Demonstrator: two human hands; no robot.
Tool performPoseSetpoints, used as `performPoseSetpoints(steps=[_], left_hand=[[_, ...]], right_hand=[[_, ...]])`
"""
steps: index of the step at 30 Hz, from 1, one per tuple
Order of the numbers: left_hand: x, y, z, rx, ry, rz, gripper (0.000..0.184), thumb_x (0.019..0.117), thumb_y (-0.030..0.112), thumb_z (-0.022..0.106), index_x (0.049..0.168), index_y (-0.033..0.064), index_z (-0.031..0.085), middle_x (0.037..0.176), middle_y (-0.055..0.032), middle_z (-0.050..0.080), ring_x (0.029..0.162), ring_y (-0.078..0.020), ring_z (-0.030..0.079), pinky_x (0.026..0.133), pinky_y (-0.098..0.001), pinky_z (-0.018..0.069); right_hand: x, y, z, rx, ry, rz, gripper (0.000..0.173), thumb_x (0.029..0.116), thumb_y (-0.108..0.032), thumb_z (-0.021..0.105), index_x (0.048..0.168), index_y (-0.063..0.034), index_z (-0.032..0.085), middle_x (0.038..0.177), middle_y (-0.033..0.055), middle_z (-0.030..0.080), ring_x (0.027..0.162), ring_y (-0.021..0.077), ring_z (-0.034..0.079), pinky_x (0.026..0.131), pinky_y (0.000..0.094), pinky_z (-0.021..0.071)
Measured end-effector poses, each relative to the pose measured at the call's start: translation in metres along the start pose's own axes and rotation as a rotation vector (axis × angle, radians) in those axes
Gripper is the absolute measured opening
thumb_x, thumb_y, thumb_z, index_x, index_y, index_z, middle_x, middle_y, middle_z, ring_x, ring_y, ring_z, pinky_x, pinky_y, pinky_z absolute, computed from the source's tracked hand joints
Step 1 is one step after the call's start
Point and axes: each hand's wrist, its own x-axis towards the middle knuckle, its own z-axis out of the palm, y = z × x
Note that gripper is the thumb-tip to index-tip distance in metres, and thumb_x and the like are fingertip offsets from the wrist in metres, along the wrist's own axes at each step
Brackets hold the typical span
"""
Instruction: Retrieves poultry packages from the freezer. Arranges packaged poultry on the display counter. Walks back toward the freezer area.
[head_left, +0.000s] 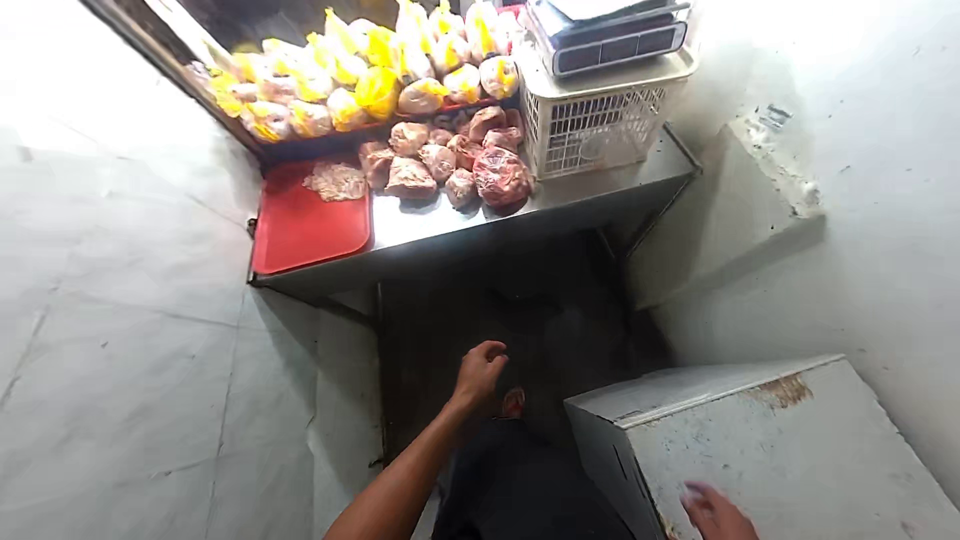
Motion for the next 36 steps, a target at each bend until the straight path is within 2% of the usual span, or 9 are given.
performPoseSetpoints(steps=[3, 7, 13, 18, 23, 29, 31, 33, 36], left_hand=[[0.032, 0.037, -0.051, -0.011, 0.009, 0.118, 0.032, 0.0954, 0.019, 0.058, 0.125, 0.0157, 0.068, 0.104, 0.0026, 0.076, 0.088, -0.0109, 0.074, 0.081, -0.0344, 0.064], [0.077, 0.055, -0.106, 0.196, 0.106, 0.287, 0.036, 0.0974, 0.024, 0.056, 0.131, 0.0185, 0.067, 0.114, 0.0057, 0.074, 0.097, -0.0042, 0.071, 0.086, -0.0287, 0.0615], [0.115, -0.042, -0.169, 0.087, 0.479, 0.083, 0.029, 0.1005, 0.025, 0.058, 0.127, 0.0209, 0.07, 0.111, 0.0032, 0.075, 0.094, -0.008, 0.073, 0.084, -0.0356, 0.0643], [0.149, -0.122, -0.233, -0.083, 0.643, -0.174, 0.026, 0.0987, 0.022, 0.064, 0.122, 0.013, 0.069, 0.102, -0.0061, 0.076, 0.077, -0.0193, 0.075, 0.068, -0.0441, 0.0657], [0.205, -0.045, -0.305, -0.165, 0.897, -0.094, 0.028, 0.0996, 0.018, 0.063, 0.124, 0.0064, 0.067, 0.104, -0.009, 0.075, 0.079, -0.0185, 0.075, 0.071, -0.0421, 0.0658], [0.288, 0.014, -0.333, 0.214, 0.717, 0.028, 0.047, 0.0901, 0.018, 0.066, 0.137, 0.0153, 0.063, 0.12, -0.0028, 0.071, 0.102, -0.013, 0.07, 0.089, -0.039, 0.0608], [0.321, 0.028, -0.34, 0.464, 0.557, 0.155, 0.059, 0.0851, 0.027, 0.071, 0.143, 0.0194, 0.06, 0.139, 0.0002, 0.064, 0.127, -0.019, 0.06, 0.105, -0.0495, 0.051], [0.356, 0.05, -0.348, 0.705, 0.394, 0.224, 0.075, 0.0786, 0.035, 0.078, 0.149, 0.0297, 0.054, 0.156, 0.0025, 0.05, 0.144, -0.0321, 0.044, 0.107, -0.0662, 0.0419], [0.403, 0.075, -0.356, 0.85, 0.136, 0.209, 0.091, 0.0741, 0.022, 0.083, 0.155, 0.036, 0.044, 0.169, -0.0105, 0.026, 0.151, -0.0533, 0.022, 0.107, -0.0853, 0.0223]], right_hand=[[0.134, -0.04, 0.016, -0.059, 0.1, -0.171, 0.04, 0.1002, -0.036, 0.064, 0.135, -0.0168, 0.065, 0.11, 0.0085, 0.076, 0.095, 0.0263, 0.075, 0.086, 0.055, 0.0616], [0.216, -0.2, 0.027, -0.187, -0.059, -0.343, 0.04, 0.0991, -0.034, 0.066, 0.136, -0.0184, 0.064, 0.107, 0.0044, 0.076, 0.093, 0.0209, 0.074, 0.088, 0.0501, 0.0611], [0.272, -0.378, 0.024, -0.404, -0.332, -0.489, 0.047, 0.1002, -0.035, 0.065, 0.144, -0.0184, 0.059, 0.118, 0.0086, 0.074, 0.106, 0.0247, 0.072, 0.098, 0.0522, 0.056], [0.349, -0.464, 0.033, -0.532, -0.259, -0.571, 0.047, 0.0989, -0.034, 0.064, 0.143, -0.0183, 0.059, 0.132, 0.0113, 0.066, 0.121, 0.0302, 0.065, 0.102, 0.0543, 0.0528], [0.427, -0.538, 0.06, -0.54, 0.033, -0.868, 0.056, 0.0905, -0.03, 0.072, 0.144, -0.0187, 0.06, 0.149, 0.0149, 0.053, 0.127, 0.0358, 0.059, 0.102, 0.0521, 0.0534], [0.467, -0.626, 0.081, -0.567, 0.062, -0.966, 0.06, 0.088, -0.03, 0.073, 0.146, -0.0195, 0.058, 0.151, 0.0162, 0.052, 0.131, 0.0355, 0.056, 0.105, 0.0513, 0.0508], [0.475, -0.648, 0.089, -0.538, 0.066, -0.96, 0.061, 0.0873, -0.029, 0.073, 0.146, -0.0183, 0.057, 0.148, 0.0171, 0.053, 0.129, 0.0349, 0.058, 0.106, 0.0505, 0.0506], [0.484, -0.666, 0.099, -0.516, 0.053, -0.908, 0.062, 0.0877, -0.027, 0.073, 0.146, -0.0171, 0.057, 0.148, 0.0164, 0.053, 0.124, 0.0346, 0.06, 0.103, 0.0508, 0.052], [0.488, -0.678, 0.115, -0.443, 0.055, -0.788, 0.062, 0.0884, -0.024, 0.073, 0.147, -0.0164, 0.055, 0.144, 0.0139, 0.056, 0.123, 0.0309, 0.062, 0.102, 0.0505, 0.054]])
